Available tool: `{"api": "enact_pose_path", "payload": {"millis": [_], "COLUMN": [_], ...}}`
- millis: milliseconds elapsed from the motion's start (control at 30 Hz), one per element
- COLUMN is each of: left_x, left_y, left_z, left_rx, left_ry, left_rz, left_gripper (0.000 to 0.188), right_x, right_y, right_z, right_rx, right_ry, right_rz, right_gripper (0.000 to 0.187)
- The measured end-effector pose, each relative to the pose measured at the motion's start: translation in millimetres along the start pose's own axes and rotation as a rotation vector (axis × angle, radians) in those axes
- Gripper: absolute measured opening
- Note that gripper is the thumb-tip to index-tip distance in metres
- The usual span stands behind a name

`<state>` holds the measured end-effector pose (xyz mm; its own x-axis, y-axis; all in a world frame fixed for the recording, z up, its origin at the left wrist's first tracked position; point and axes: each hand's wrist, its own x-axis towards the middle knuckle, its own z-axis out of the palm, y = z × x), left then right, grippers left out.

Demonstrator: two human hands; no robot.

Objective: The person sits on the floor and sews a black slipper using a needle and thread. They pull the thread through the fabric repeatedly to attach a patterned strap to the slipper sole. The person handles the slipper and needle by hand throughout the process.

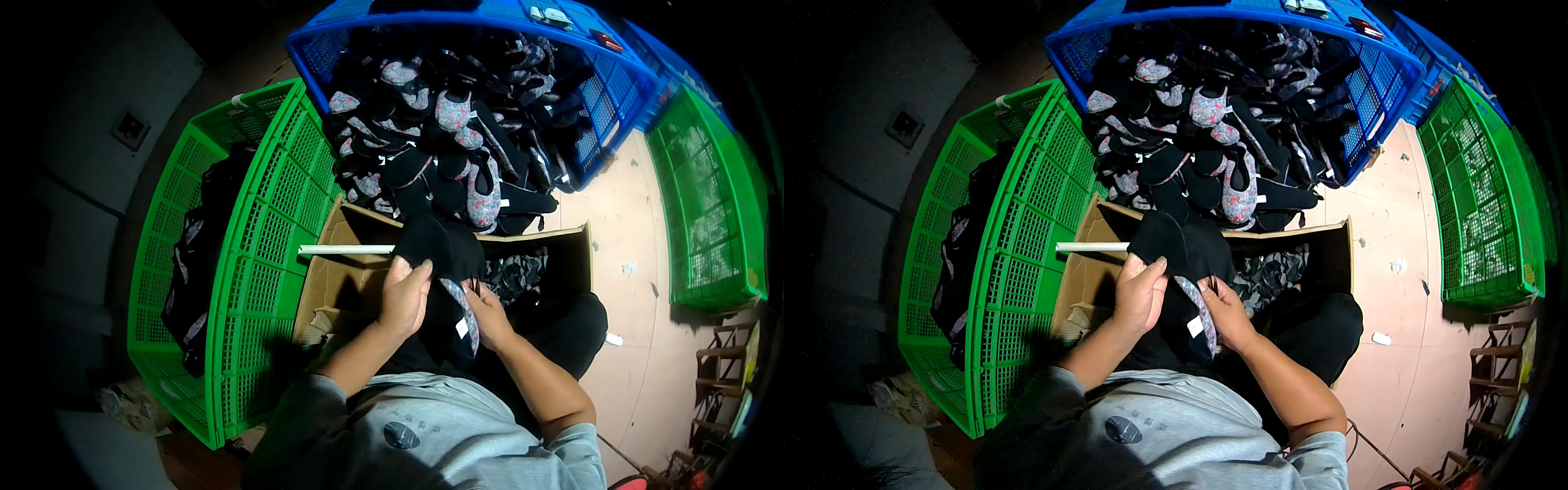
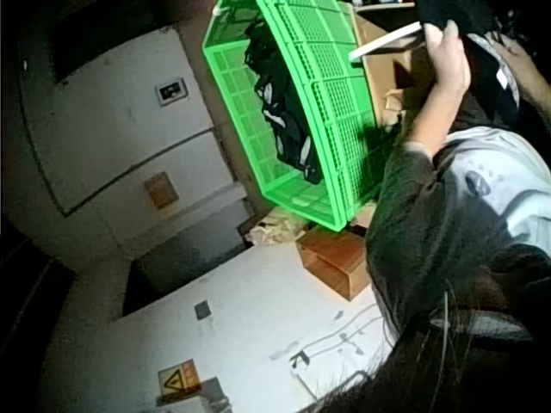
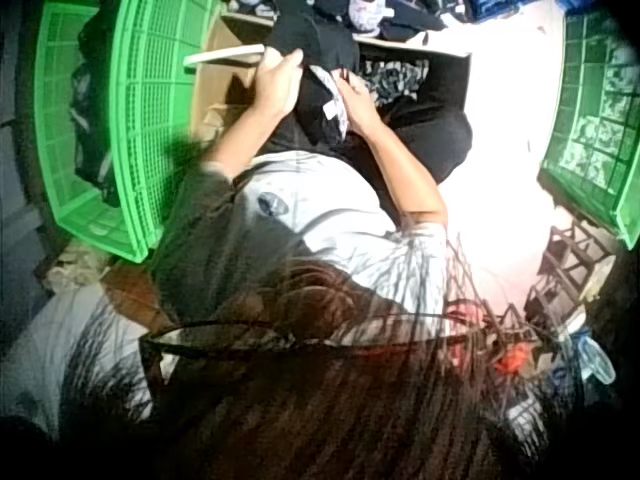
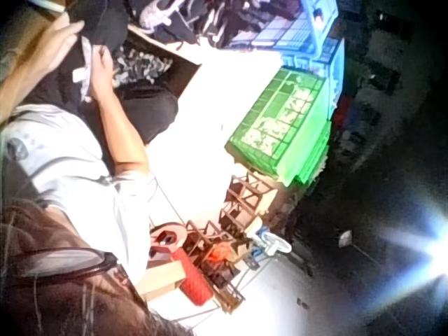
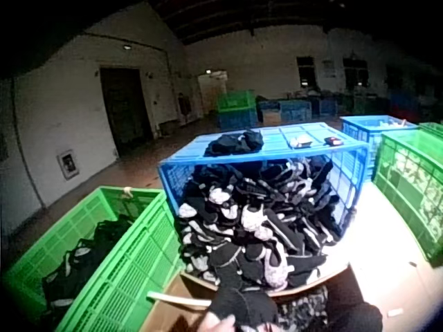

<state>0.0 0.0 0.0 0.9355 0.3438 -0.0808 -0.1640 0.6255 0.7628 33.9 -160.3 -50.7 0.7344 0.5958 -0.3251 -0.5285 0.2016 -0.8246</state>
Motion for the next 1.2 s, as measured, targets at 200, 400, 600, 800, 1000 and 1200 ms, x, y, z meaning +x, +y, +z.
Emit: {"api": "enact_pose_path", "payload": {"millis": [200,400,600,800,1000,1200], "left_x": [17.9,26.9,27.5,21.0,6.0,-11.1], "left_y": [-13.1,-14.3,-10.5,-9.1,-2.7,-10.8], "left_z": [-6.8,-4.2,-0.2,-14.0,-16.7,-14.0], "left_rx": [0.007,0.093,0.051,0.106,0.150,0.519], "left_ry": [0.153,0.376,0.293,0.345,0.275,0.287], "left_rz": [0.009,-0.001,0.158,0.210,0.179,0.233], "left_gripper": [0.022,0.030,0.027,0.019,0.003,0.043], "right_x": [-1.5,7.5,3.3,1.8,-13.9,-7.0], "right_y": [-8.9,-8.6,-18.7,-20.3,-42.2,-35.7], "right_z": [-4.4,-10.6,-15.0,-27.9,-23.1,-30.4], "right_rx": [0.083,0.123,0.101,-0.126,-0.373,-0.499], "right_ry": [0.036,0.061,0.167,0.117,-0.026,0.001], "right_rz": [0.064,0.039,0.009,-0.105,-0.092,-0.093], "right_gripper": [0.025,0.029,0.033,0.034,0.064,0.062]}}
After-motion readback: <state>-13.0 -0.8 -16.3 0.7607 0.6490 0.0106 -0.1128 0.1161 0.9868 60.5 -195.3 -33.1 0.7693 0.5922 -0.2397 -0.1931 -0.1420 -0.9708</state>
